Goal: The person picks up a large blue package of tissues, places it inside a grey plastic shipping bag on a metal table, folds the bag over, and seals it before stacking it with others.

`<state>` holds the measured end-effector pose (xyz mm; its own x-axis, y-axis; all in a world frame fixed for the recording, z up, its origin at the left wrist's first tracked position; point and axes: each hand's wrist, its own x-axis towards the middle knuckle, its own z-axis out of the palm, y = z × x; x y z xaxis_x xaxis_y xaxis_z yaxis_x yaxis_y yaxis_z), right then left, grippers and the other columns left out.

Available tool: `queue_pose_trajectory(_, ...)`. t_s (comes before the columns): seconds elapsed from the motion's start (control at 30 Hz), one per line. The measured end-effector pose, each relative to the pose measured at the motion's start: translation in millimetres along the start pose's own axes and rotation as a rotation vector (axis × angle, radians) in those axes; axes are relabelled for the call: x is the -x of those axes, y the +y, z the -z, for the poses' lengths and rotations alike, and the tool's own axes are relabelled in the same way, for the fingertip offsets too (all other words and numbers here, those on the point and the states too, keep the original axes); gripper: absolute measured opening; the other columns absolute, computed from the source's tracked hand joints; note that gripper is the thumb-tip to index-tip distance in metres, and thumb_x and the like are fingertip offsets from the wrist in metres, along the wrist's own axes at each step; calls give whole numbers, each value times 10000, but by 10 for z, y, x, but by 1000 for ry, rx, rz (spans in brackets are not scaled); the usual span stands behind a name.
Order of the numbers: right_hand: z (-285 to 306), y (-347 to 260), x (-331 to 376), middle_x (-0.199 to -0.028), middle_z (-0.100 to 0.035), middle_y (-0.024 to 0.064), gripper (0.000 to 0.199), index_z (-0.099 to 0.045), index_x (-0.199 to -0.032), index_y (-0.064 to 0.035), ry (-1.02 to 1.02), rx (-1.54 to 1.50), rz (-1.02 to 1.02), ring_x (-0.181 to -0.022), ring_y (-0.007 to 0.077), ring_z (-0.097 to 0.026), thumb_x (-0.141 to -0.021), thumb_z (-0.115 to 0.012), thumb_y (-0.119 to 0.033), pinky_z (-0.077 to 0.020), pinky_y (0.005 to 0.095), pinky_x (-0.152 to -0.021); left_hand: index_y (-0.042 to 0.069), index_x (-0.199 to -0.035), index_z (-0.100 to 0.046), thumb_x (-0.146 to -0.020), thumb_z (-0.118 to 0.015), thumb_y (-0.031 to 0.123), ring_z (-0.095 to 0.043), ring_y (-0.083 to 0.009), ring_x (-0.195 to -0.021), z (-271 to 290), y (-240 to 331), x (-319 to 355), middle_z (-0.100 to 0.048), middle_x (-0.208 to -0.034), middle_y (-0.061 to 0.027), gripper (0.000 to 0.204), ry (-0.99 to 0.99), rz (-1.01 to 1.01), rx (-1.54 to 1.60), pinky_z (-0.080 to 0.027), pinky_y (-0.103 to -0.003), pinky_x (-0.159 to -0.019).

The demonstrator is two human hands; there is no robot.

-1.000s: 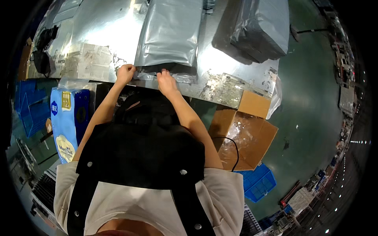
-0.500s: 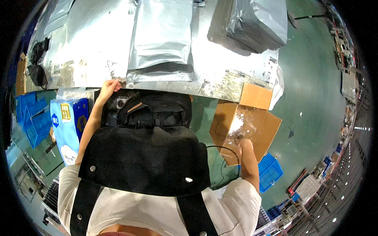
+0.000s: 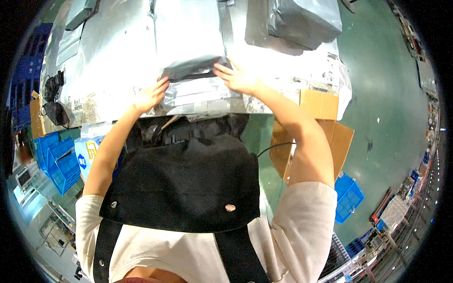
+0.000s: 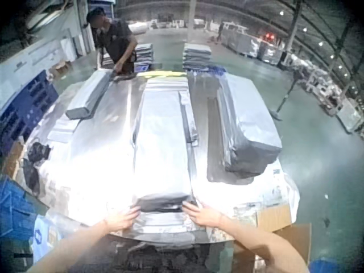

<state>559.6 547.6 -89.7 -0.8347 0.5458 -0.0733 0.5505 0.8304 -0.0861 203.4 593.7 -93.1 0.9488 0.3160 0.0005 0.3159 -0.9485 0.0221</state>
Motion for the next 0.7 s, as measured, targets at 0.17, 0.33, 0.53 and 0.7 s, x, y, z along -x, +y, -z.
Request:
queue_pose_trajectory(0.17,36,146,239,-792,-597,38,77,-513,-641,-92,209,-148,-418,-1156,273,-406,-614,-569,-46,-150,602,-992,-2,-801,-512,-649,-579,-10,-490,-313,-1054,-331,-346,352,-560,-1030,-155,166,84,303,401,-312,-427,-1004)
queue_pose_trajectory(0.33,232,671,-66,-752,-583,31,75,-591,-664,-95,154,-344,-655,-997,246,-470,-592,-599,-77,-264,507,-903,22,-990,-568,-704,-592,33,-591,-295,-856,250,-1065,-226,-617,-884,-153,288,-309,396,554,-410,-373,-887)
queue_pose_trajectory(0.53,22,1129,-763,-874,-591,87,161,-621,-783,-71,-113,-464,-884,-964,256,-463,-635,-558,-76,-307,475,-806,-53,-962,-562,-676,-630,103,-597,-304,-862,-95,-1453,-906,-608,-889,-211,333,-292,723,972,-451,-334,-774)
queue_pose_trajectory(0.7,-345,950,-885,-925,-568,110,137,-508,-938,-21,534,-1186,-1384,-801,210,-565,-841,-433,-81,-433,308,-670,-30,-1122,-470,-795,-545,267,-535,-233,-946,-838,-1159,-890,-544,-1076,-145,448,467,1293,1247,-440,-337,-793)
